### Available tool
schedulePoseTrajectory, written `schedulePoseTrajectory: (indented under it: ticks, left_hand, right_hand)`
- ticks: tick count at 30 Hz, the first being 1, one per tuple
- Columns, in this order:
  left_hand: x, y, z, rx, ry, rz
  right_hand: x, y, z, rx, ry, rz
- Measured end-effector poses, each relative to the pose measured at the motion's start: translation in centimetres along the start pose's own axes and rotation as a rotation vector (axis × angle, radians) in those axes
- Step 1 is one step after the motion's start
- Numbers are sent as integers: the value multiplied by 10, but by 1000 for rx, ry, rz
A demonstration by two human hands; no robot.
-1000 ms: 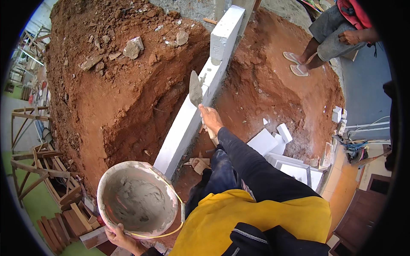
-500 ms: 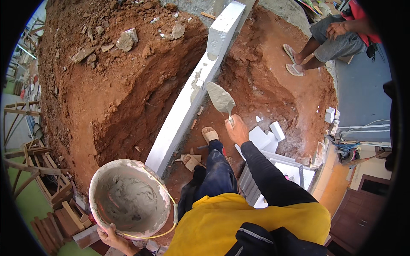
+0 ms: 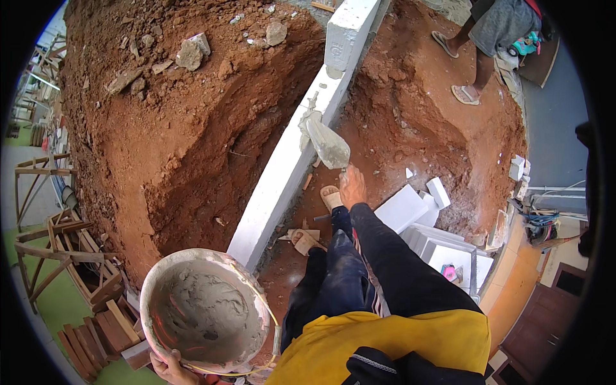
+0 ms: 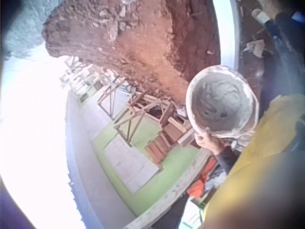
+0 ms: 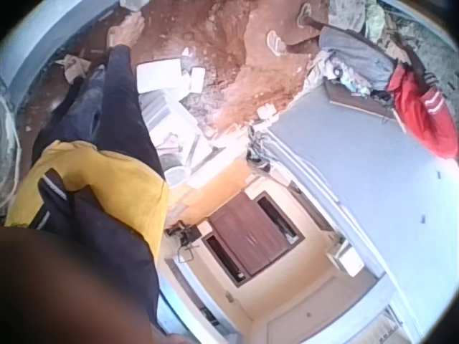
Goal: The person installs white rectangular curb stones along a curved trench. They apply mortar with a trowel, place each stone, and tap it into position with a hammer. The person repeats this process to extend the curb line.
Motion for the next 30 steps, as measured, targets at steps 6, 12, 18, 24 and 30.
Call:
schedulePoseTrajectory:
  ticks: [6, 12, 18, 24, 30]
  left_hand:
    - [3, 8, -5, -13, 21, -21]
    - [10, 26, 0, -33, -3, -21]
    - [16, 47, 14, -24, -36, -5]
    - [21, 59, 28, -30, -66, 26]
    - [17, 64, 27, -10, -62, 18]
  right_hand:
    - [32, -49, -1, 113, -44, -62]
    - [-80, -73, 2, 321, -259, -65]
    - [-181, -90, 57, 342, -197, -42]
    - [-137, -84, 98, 200, -67, -83]
    - [-149, -63, 74, 45, -45, 52]
Point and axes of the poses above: each hand's wrist, its own x-axis away from the middle knuckle, its own y-axis out of the palm, z = x × y, the point moved 9 cm from there along -x, towards the middle knuckle, and after that the axes turned 9 degrees about -y, right-handed, at the moved point
